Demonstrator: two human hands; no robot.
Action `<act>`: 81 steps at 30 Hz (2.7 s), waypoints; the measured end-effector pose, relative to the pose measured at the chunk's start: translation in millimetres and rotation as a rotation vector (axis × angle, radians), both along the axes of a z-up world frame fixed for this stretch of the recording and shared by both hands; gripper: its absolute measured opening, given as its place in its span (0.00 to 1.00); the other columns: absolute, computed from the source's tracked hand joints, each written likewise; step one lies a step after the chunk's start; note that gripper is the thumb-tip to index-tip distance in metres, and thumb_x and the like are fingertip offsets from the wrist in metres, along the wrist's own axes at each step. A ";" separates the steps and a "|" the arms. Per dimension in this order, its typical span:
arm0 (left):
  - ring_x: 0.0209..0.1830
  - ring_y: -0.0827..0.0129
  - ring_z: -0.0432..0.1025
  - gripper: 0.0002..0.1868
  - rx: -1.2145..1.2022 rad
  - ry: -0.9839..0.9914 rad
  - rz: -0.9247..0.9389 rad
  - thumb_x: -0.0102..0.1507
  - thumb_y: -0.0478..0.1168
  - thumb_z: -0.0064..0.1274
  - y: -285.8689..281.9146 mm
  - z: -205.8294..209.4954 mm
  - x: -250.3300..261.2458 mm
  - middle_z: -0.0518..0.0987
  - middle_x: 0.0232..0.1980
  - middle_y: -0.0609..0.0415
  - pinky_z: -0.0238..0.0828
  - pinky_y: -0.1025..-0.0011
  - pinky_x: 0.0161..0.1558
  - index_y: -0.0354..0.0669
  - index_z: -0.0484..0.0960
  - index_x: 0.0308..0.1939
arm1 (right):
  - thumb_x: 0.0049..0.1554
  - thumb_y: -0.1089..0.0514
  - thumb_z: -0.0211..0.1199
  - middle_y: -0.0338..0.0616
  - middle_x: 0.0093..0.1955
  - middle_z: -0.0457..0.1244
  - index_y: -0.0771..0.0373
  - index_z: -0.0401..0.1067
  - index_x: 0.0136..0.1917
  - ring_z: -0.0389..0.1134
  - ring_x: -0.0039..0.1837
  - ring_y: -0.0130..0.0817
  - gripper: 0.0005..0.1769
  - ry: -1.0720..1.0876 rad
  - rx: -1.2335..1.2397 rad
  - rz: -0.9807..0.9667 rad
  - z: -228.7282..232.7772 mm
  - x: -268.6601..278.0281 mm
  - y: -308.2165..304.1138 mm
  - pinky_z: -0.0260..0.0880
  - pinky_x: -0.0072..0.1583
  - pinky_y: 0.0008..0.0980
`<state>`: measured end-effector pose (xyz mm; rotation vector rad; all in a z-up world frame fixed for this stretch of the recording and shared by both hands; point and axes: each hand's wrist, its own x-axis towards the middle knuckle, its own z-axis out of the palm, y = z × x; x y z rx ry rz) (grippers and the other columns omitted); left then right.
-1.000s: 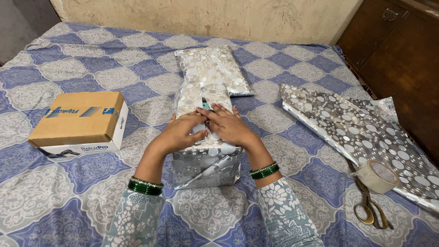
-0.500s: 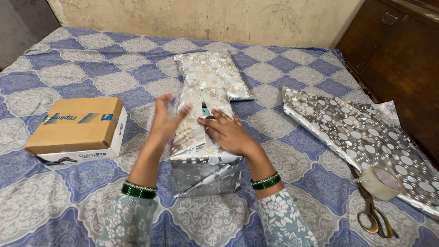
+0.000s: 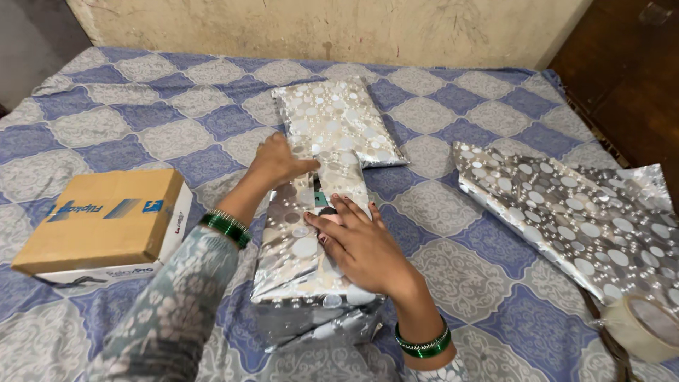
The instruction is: The person wraps a small box with silver polka-dotted wrapping paper on a bed. They fold the paper around the box, smooth the edges, and secure the folds with clear tape. Scissors and tape are used to cut and seal the wrapping.
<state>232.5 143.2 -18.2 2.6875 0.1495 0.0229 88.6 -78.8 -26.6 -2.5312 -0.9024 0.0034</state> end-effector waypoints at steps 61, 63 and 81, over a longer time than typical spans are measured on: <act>0.79 0.35 0.36 0.59 0.380 -0.104 -0.287 0.65 0.77 0.27 -82.5 5.2 -219.9 0.45 0.76 0.24 0.28 0.46 0.73 0.22 0.40 0.73 | 0.61 0.49 0.49 0.55 0.81 0.48 0.49 0.38 0.84 0.43 0.82 0.55 0.42 0.054 0.138 0.000 -1.8 4.2 -2.3 0.25 0.75 0.68; 0.77 0.32 0.37 0.62 0.319 -0.188 -0.317 0.62 0.79 0.29 -93.5 4.7 -219.8 0.46 0.76 0.22 0.29 0.45 0.74 0.20 0.42 0.73 | 0.64 0.51 0.48 0.60 0.80 0.50 0.57 0.33 0.84 0.49 0.81 0.54 0.42 0.079 0.277 -0.002 -4.2 5.8 -5.3 0.30 0.77 0.63; 0.75 0.14 0.37 0.60 0.328 -0.023 -0.229 0.54 0.73 0.46 -129.3 29.4 -210.0 0.39 0.83 0.35 0.28 0.31 0.67 0.42 0.47 0.79 | 0.59 0.66 0.48 0.49 0.69 0.62 0.66 0.60 0.74 0.65 0.70 0.37 0.28 0.490 0.993 0.023 -38.2 60.9 -45.9 0.64 0.68 0.36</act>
